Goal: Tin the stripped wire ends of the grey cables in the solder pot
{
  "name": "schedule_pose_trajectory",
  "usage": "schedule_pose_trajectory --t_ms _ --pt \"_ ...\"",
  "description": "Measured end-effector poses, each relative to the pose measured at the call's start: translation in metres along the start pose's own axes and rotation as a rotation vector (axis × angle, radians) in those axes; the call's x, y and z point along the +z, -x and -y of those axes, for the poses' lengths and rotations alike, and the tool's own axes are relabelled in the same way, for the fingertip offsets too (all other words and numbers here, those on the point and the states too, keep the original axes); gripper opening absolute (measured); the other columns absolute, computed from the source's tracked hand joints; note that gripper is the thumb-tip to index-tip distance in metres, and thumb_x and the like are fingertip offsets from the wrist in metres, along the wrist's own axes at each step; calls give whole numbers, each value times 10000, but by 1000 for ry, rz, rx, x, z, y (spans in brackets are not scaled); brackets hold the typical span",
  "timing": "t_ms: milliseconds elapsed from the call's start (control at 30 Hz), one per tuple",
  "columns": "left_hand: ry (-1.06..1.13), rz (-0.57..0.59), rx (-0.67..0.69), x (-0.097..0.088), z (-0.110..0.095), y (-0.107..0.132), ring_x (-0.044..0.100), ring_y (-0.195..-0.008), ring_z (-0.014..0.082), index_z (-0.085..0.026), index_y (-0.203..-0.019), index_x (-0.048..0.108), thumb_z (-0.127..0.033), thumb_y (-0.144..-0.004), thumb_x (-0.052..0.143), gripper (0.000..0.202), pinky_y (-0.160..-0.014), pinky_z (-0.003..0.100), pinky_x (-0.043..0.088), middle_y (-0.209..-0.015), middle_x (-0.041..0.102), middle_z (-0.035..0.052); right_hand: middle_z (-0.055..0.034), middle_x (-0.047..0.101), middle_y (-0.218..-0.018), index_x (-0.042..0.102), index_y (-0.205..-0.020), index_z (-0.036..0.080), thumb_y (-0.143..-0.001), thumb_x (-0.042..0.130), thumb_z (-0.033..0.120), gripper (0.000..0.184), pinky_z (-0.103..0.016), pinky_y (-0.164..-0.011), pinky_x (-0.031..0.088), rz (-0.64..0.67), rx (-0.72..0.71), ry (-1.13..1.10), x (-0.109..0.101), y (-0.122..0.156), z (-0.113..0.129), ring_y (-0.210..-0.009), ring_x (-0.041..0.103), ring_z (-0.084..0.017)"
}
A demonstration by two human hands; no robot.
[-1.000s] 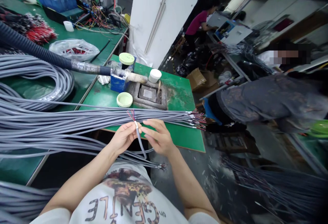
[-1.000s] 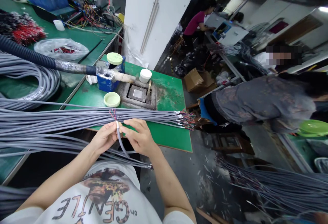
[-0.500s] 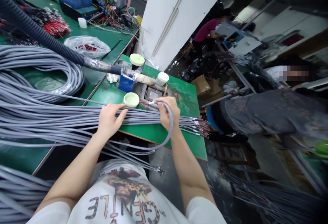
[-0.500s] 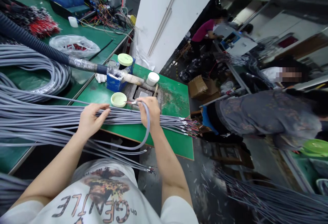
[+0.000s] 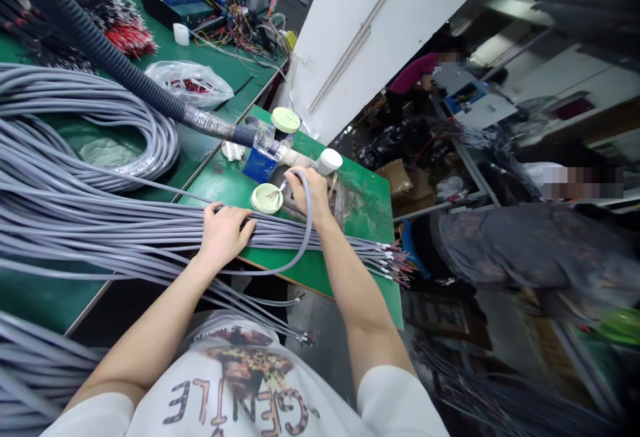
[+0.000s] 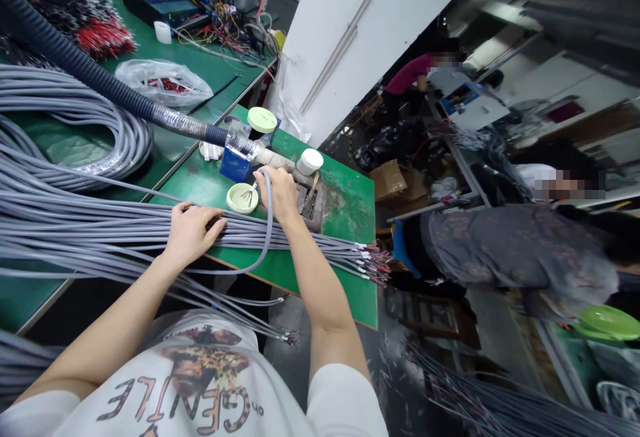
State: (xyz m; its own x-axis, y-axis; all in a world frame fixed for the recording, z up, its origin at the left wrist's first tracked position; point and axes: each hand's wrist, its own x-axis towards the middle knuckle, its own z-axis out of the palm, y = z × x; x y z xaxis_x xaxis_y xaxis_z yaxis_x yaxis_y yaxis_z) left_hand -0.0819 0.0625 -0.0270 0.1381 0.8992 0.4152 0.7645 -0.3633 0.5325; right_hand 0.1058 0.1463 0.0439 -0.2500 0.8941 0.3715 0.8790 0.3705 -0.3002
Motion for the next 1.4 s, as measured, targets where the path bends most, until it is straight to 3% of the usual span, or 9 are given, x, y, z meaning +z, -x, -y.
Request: schedule_pose_trajectory --t_ms 500,700,933,1133,1400 --pt "18 20 -6 1 1 0 661 -880 233 -212 -950 688 -347 -911 484 247 -1003 479 280 -906 749 63 -28 708 -809 680 -867 222 -950 436 384 305 -304 -754 349 119 -32 135 21 -10 3 -823 586 -203" --pt "64 12 -21 2 1 0 661 -878 234 -225 -945 694 -340 -896 503 228 -1015 479 273 -905 750 60 -29 701 -790 682 -837 212 -941 442 369 305 -301 -743 377 40 -15 97 -3 -9 1 -789 598 -199" --pt "34 8 -1 -1 0 -2 665 -877 246 -224 -938 693 -361 -908 482 253 -1006 486 272 -886 750 58 -64 701 -798 682 -843 194 -919 441 363 304 -301 -718 407 -87 138 207 -41 -4 -47 -772 618 -216" --pt "14 0 18 1 1 -3 664 -869 245 -230 -946 691 -367 -903 489 247 -1001 483 274 -897 750 59 -73 712 -808 688 -861 193 -913 435 334 294 -292 -713 412 -65 259 228 -35 0 -86 -792 627 -218" --pt "14 -11 24 2 1 -3 670 -875 241 -233 -946 687 -363 -899 506 228 -1006 484 279 -905 752 54 -83 716 -828 692 -895 190 -919 429 336 302 -285 -710 403 -28 283 238 -26 1 -105 -811 622 -221"
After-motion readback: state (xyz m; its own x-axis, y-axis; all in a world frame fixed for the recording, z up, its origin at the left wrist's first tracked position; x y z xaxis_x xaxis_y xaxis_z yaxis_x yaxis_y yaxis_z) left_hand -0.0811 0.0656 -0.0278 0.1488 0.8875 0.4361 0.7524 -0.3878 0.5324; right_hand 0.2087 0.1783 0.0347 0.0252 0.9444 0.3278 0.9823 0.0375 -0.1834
